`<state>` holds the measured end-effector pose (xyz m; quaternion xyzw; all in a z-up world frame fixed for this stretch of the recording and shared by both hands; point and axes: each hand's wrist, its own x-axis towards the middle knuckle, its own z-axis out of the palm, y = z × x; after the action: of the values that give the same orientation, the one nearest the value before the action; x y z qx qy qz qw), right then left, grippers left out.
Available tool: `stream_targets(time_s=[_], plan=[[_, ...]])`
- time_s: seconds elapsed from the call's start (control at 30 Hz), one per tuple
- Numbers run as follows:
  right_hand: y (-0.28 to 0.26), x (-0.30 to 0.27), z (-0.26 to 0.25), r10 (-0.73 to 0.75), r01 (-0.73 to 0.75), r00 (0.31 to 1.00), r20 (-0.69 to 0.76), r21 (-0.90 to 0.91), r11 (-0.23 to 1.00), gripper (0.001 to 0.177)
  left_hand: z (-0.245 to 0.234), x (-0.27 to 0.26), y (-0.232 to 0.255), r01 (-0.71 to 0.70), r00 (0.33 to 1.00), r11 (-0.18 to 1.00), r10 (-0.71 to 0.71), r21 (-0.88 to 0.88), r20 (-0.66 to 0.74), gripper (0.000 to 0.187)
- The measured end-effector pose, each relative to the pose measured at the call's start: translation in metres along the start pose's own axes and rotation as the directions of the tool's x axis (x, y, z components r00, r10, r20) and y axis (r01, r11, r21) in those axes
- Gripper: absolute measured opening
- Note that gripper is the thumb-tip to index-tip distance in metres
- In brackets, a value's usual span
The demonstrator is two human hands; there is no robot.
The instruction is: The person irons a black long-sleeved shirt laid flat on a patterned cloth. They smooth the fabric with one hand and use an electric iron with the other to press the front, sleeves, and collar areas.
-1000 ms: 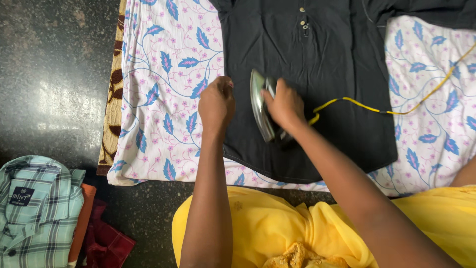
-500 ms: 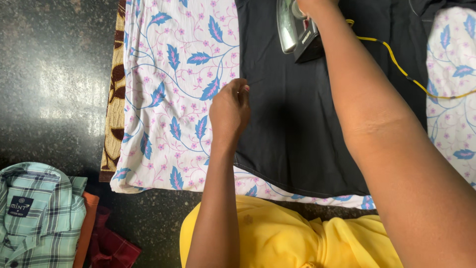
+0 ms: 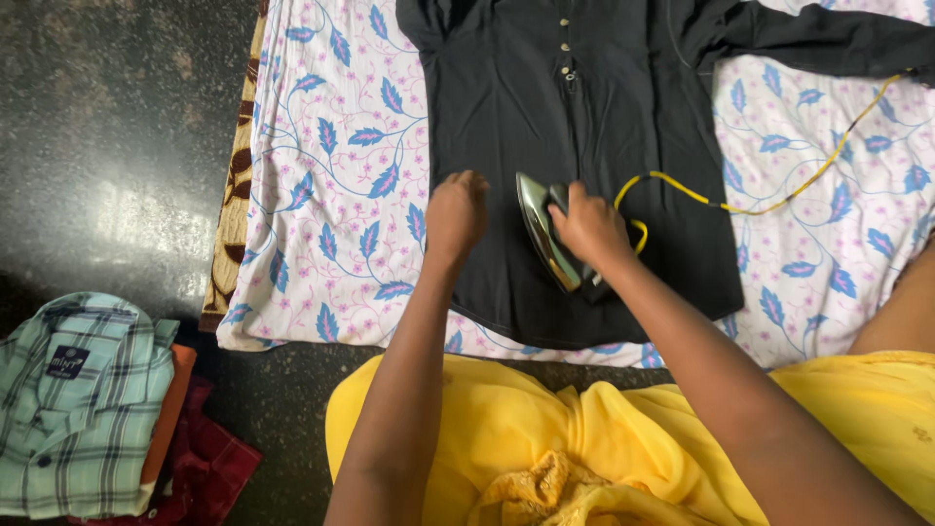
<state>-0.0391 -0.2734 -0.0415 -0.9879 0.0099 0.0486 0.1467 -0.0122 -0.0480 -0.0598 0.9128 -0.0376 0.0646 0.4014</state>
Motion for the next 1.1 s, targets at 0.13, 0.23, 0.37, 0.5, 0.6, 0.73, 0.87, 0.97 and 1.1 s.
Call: stream_targets(time_s=[0.13,0.23,0.37,0.5,0.6,0.73,0.87,0.97,1.1], plan=[[0.004,-0.044,-0.016,0.080,-0.080,0.995,0.059,-0.009,0.997,0.047,0.057,-0.012,0.002,-0.132,0.988,0.989,0.126,0.066,0.089,0.040],[0.004,-0.038,-0.018,0.154,-0.153,0.985,0.074,-0.007,0.988,0.045,0.090,-0.028,0.000,-0.131,0.990,0.957,0.114,0.259,0.078,0.060],[0.007,-0.011,-0.017,0.342,-0.346,0.937,0.066,0.062,0.936,0.045,0.107,-0.045,0.004,-0.054,0.997,0.895,0.025,0.443,0.071,0.067],[0.021,0.049,-0.029,0.429,-0.423,0.903,-0.017,0.135,0.896,0.044,0.098,-0.042,0.013,-0.076,0.996,0.889,0.048,0.452,0.074,0.065],[0.039,0.108,-0.033,0.464,-0.449,0.884,-0.047,0.187,0.874,0.041,0.094,-0.042,0.017,-0.081,0.995,0.871,0.043,0.485,0.088,0.065],[0.062,0.188,-0.038,0.450,-0.426,0.884,-0.128,0.175,0.888,0.041,0.094,-0.044,0.017,-0.079,0.994,0.863,0.027,0.500,0.110,0.064],[0.086,0.240,-0.047,0.416,-0.394,0.905,-0.087,0.194,0.898,0.040,0.093,-0.039,0.019,-0.100,0.992,0.844,0.044,0.526,0.117,0.064],[0.099,0.254,-0.046,0.343,-0.327,0.933,-0.109,0.142,0.934,0.047,0.091,-0.039,0.020,-0.104,0.992,0.842,0.054,0.529,0.111,0.065],[0.110,0.226,-0.038,0.262,-0.249,0.952,-0.161,0.098,0.964,0.047,0.092,-0.040,0.019,-0.093,0.993,0.849,0.038,0.520,0.114,0.065]])
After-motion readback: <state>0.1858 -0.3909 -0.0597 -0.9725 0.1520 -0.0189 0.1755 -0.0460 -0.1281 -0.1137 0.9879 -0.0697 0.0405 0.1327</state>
